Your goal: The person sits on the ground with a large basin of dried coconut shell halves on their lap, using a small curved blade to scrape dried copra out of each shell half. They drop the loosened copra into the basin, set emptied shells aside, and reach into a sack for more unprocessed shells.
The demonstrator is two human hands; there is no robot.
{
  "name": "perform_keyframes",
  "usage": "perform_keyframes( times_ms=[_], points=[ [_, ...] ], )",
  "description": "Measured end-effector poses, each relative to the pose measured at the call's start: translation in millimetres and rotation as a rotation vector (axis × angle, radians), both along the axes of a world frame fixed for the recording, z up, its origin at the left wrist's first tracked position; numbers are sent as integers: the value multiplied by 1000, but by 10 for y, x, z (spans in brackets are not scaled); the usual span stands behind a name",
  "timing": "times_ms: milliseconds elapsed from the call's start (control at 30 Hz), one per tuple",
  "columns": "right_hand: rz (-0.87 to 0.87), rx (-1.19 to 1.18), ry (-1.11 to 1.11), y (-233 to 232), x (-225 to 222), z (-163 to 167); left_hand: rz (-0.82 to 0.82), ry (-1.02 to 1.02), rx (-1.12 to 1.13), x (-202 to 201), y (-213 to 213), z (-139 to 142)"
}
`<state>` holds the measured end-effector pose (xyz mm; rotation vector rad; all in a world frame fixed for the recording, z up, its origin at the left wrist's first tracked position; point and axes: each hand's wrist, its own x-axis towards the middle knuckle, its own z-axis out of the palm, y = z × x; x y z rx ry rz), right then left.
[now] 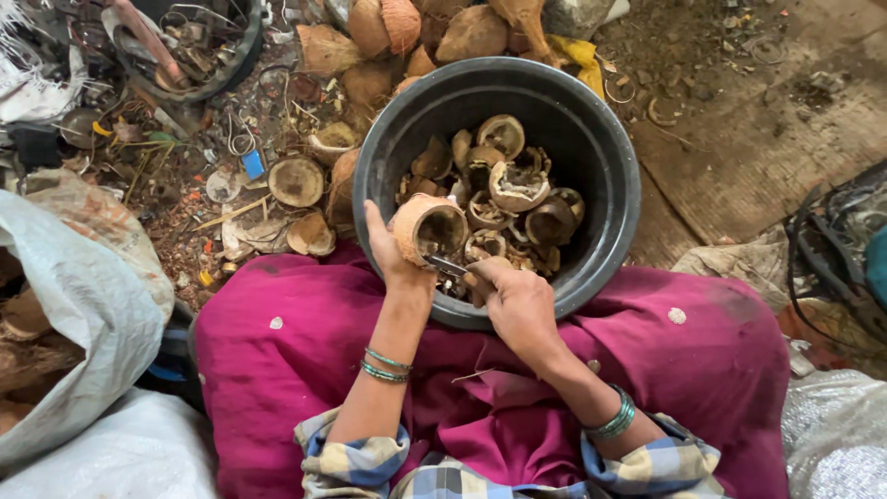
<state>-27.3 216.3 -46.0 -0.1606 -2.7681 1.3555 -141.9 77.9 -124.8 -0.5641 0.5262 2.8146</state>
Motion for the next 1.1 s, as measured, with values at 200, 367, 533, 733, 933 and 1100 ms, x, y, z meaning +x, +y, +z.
perform_keyframes(
  times_ms=[200,367,533,733,933,1100],
  points=[
    [-73,-10,-139,138,-74,126,-56,54,89,-8,-27,-103],
    [27,240,141,332,18,358,-160,-24,232,-71,-48,-247],
    [186,284,161,324,111,530,-203,9,203,-51,-61,-259],
    [249,445,287,249,102,584,-241,-13,184,-20,-55,-146],
    [306,504,363,266,103,623,-294,-41,173,-13,-23,-87],
    [290,602,394,149,150,578,-309,-52,145,37,10,-27]
  ],
)
